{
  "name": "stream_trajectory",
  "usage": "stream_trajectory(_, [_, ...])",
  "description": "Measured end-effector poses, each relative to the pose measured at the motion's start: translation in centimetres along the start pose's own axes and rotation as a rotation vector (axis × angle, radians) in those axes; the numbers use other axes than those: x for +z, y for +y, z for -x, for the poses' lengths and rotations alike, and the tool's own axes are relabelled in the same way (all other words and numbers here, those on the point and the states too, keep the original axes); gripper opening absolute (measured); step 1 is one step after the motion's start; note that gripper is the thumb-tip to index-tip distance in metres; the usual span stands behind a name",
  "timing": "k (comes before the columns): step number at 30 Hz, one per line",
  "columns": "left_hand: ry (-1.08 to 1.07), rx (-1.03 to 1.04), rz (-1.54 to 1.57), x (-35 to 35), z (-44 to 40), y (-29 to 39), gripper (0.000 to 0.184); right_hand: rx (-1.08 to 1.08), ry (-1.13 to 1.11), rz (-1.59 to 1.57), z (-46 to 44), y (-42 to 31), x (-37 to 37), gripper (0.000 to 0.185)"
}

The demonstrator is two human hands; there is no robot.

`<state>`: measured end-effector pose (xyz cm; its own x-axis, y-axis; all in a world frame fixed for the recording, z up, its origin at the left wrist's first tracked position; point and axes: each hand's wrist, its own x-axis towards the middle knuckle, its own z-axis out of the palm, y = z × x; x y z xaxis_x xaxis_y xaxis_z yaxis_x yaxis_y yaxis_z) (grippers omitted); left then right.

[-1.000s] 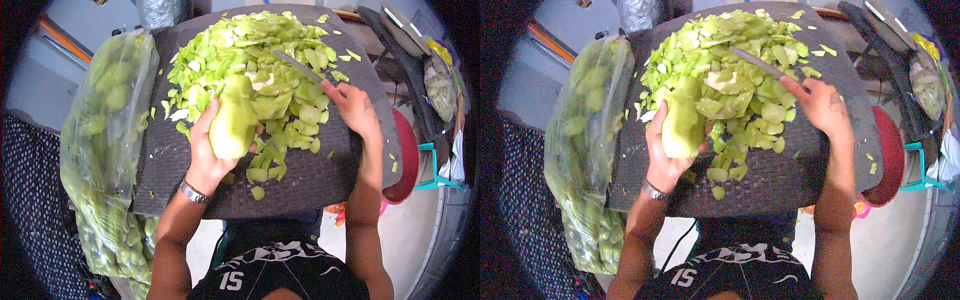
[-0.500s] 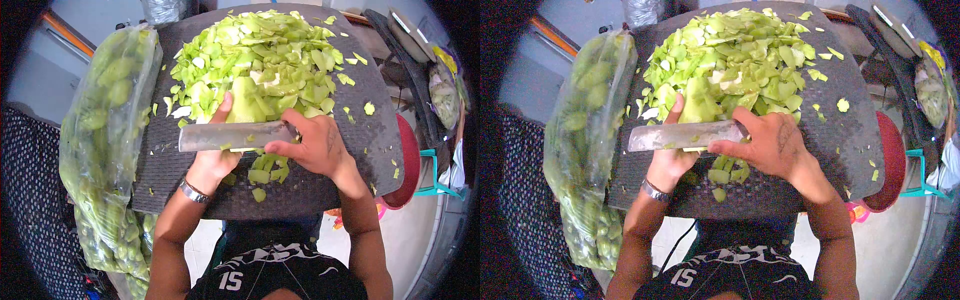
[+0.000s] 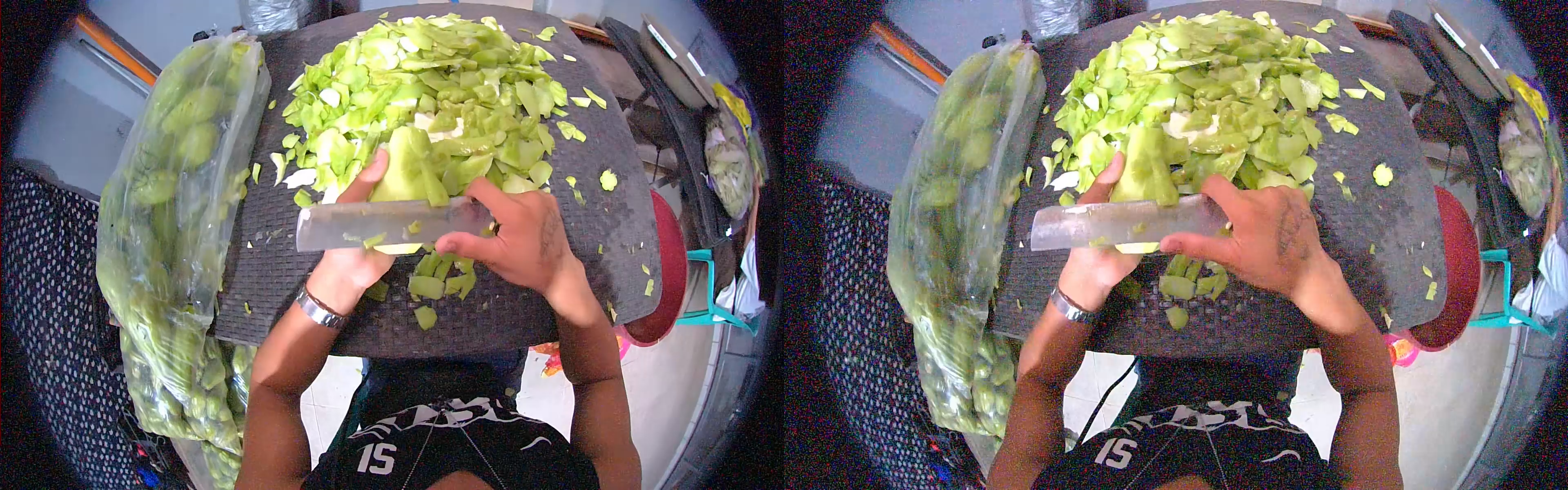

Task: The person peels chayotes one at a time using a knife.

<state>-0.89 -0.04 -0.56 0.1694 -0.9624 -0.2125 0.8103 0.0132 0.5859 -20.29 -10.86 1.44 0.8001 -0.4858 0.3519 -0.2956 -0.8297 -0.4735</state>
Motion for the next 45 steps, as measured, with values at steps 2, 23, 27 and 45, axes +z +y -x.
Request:
stream_trajectory(2, [0.028, -0.023, -0.010, -0.2, 0.0, -0.3, 0.055, 0.025, 0.014, 0.014, 0.0, 0.0, 0.0, 0.060])
stream_trajectory(23, [0.104, 0.045, -0.117, -0.4, 0.4, 0.1, 0.068, 0.435, -0.050, -0.230, -0.9, 3.2, -1.2, 0.063])
stream_trajectory(27, [0.121, 0.166, -0.006, 0.0, 0.2, -0.8, 0.062, 0.148, -0.036, -0.150, 0.2, -0.4, 0.6, 0.061])
stream_trajectory(45, [-0.045, -0.110, 0.331, -0.9, 0.9, -1.4, 0.070, 0.010, 0.067, -0.105, 0.1, -0.1, 1.2, 0.062])
